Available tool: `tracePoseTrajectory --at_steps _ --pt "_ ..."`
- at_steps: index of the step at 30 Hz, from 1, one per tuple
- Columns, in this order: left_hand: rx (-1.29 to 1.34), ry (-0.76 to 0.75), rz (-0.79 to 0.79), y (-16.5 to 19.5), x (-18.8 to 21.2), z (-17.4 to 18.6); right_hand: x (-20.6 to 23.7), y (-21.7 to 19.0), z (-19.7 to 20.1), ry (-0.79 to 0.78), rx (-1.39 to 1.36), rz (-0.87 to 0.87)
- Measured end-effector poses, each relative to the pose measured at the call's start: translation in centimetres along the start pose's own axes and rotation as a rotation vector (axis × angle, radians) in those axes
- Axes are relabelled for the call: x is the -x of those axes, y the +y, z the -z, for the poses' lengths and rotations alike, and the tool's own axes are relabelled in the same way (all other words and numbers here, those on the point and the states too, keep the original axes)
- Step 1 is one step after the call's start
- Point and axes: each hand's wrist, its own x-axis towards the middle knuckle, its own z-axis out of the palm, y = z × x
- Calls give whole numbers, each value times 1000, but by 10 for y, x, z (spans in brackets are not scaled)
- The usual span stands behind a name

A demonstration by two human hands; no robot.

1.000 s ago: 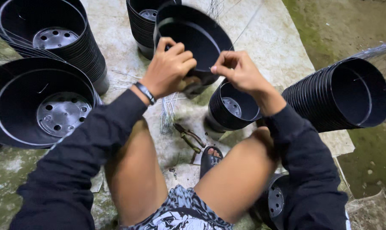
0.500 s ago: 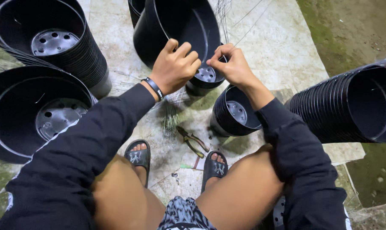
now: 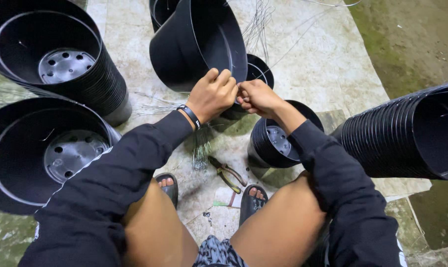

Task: The person sits on the floor and uses pliers to cut metal wires, then threads the wires through holes in black plastic pots to create hanging loops. The person repeats this process for multiple pots.

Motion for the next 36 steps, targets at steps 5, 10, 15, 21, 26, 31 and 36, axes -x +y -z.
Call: tracePoseTrajectory --at_steps 5,10,15,21,26,31,36 --pt "-37 -9 -10 9 0 -13 -28 25 16 51 -38 58" --pt "-6 -140 76 29 -7 3 -42 41 24 114 15 101" --pt "248 -74 332 11 6 15 -39 50 48 275 656 170" --pt "550 -283 996 -42 77 -23 -26 59 69 156 1130 365" --pt "700 -622 1073 -43 123 -65 -18 56 58 108 1087 361" --pt "648 -502 1065 -39 130 -72 -10 50 48 230 1013 431" --pt "569 -566 1075 -33 125 -68 -15 51 53 176 1082 242"
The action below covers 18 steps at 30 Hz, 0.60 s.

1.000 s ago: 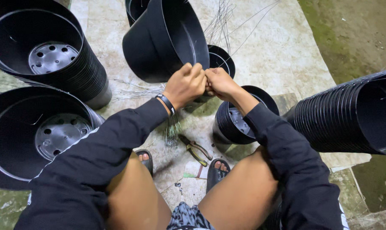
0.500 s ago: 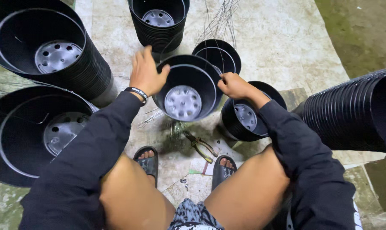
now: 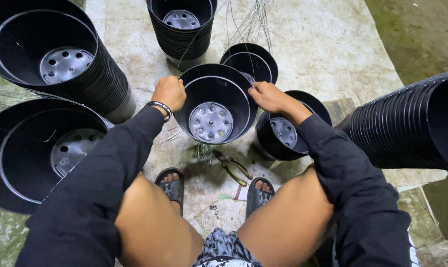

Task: The person sits on the floor and uses pliers to cut metal wires, then threads the wires through holes in black plastic pots to create hanging loops. The person repeats this process for multiple pots.

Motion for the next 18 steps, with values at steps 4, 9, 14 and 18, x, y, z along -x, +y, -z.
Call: tracePoseTrajectory --at_steps 4,9,14,18 --pt "-33 -58 6 4 3 -2 -1 8 -5 -122 116 -69" --pt "-60 -73 16 11 8 2 -1 12 -8 -165 174 2" --pt "7 -141 116 17 10 6 1 4 -5 -77 116 6" --pt "-57 -133 48 14 6 0 17 -36 4 200 315 -62"
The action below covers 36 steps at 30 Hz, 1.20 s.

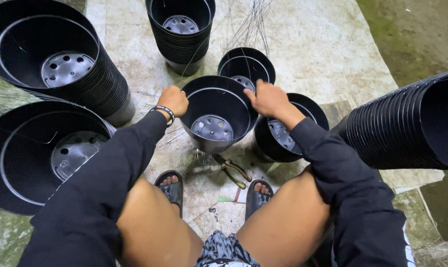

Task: The person sits on the floor and uses pliers to cut metal wires, then threads the wires through holes in black plastic pots to create hanging loops. The person repeats this process for multiple pots.

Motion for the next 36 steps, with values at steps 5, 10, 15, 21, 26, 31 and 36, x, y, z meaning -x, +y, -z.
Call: tracePoseTrajectory --at_steps 5,10,15,21,26,31,36 --pt "19 -62 48 -7 -5 -12 30 -66 25 36 -66 499" --pt "52 -84 82 -9 -3 -21 52 -103 9 -453 -31 522" --pt "115 -270 202 -12 8 -15 57 -93 -29 -424 69 609" --pt "175 -369 295 -16 14 -1 58 -82 -35 -443 -36 718" --pt "650 13 -184 -27 -8 9 90 -106 -24 -596 -36 809" --pt "932 26 -291 -25 -11 13 119 -124 -22 -663 -169 896" --pt "1079 81 -228 -1 -3 14 130 -128 -24 -662 -371 964"
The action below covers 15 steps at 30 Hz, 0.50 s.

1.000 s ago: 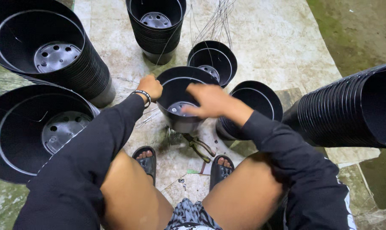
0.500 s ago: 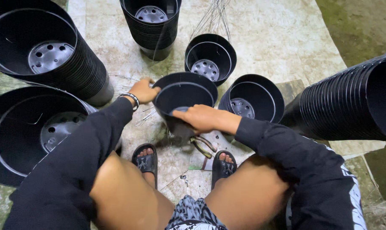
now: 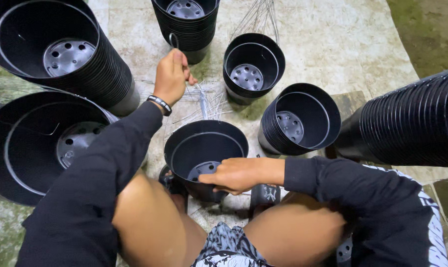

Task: The person sits on the floor and uses pliers to cut metal wires, then threads the wires through holes in black plastic pots to create hanging loops. The person repeats this process for multiple pots.

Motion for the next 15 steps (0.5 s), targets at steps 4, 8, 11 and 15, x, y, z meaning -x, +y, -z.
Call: tracePoseTrajectory --at_steps 4,8,11,15 --pt "-312 123 -119 13 4 -11 -1 -3 -1 -10 -6 0" --pt "-343 169 -116 28 -6 -17 0 -2 2 16 30 -23" --pt "-147 -41 -95 40 -32 -18 4 1 10 41 140 -134" --pt "-37 -243 -149 54 -98 -17 34 3 33 247 316 -153"
